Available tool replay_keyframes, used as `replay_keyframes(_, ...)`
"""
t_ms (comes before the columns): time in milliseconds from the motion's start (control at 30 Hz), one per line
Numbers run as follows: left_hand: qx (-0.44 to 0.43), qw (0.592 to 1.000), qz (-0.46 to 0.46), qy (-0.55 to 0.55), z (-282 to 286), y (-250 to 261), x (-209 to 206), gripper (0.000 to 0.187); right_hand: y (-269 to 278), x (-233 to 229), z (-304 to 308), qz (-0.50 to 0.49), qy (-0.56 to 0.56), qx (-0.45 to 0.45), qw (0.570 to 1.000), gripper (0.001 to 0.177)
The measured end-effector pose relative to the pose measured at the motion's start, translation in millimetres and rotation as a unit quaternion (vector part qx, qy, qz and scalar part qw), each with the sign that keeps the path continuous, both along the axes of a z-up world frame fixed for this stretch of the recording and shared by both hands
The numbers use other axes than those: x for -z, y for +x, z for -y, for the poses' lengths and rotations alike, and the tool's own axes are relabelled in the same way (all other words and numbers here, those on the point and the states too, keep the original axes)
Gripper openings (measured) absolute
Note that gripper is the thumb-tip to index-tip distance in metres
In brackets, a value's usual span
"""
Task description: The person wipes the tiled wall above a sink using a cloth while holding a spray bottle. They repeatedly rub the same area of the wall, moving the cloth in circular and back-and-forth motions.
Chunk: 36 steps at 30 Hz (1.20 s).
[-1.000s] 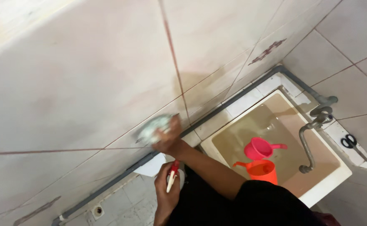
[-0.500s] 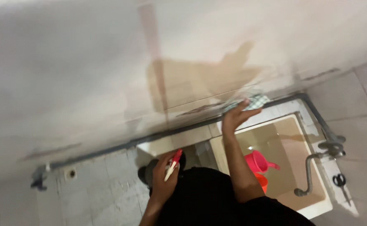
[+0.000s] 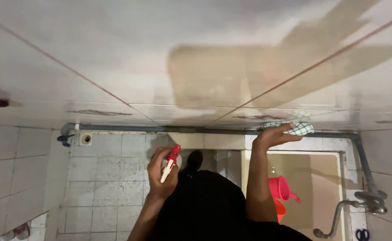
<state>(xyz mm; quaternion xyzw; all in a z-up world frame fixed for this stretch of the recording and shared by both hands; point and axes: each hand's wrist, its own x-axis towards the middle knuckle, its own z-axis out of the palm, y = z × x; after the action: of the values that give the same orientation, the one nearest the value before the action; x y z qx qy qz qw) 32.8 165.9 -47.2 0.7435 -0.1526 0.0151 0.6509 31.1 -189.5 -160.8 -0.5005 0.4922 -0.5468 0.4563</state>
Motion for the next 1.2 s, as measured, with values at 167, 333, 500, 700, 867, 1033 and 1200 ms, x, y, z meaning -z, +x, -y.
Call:
replay_keyframes(167,-0.001,0.999,0.038,-0.022,-19.3,10.7,-10.2,0.032,5.2,9.9,-11.3,0.048,0.009,-0.015,0.999,0.093)
replay_keyframes(333,0.032,0.998,0.035,-0.040,-34.3,22.1,-12.1,0.033,15.7,9.4,-40.8,0.033,0.004,0.007,0.999,0.091)
replay_keyframes(500,0.060,0.998,-0.009,-0.029,-50.6,36.4,-16.7,0.031,41.0,-33.5,-87.2,0.038,-0.054,0.049,0.997,0.085)
replay_keyframes(700,0.096,0.995,0.004,-0.026,-77.0,55.6,-20.8,0.034,83.0,-53.3,-212.7,0.090,-0.063,-0.043,0.993,0.078)
replay_keyframes(867,0.122,0.993,0.002,-0.008,-100.5,68.0,-14.1,0.034,84.5,-17.7,-266.3,-0.009,-0.341,-0.182,0.922,0.055)
replay_keyframes(1033,0.147,0.989,-0.009,-0.020,-131.1,78.3,-5.7,0.033,79.6,26.2,-240.5,-0.195,-0.423,-0.122,0.877,0.058)
replay_keyframes(1200,0.124,0.990,-0.057,-0.019,-168.9,85.2,5.6,0.034,68.0,-60.4,-151.6,-0.004,0.021,0.078,0.997,0.081)
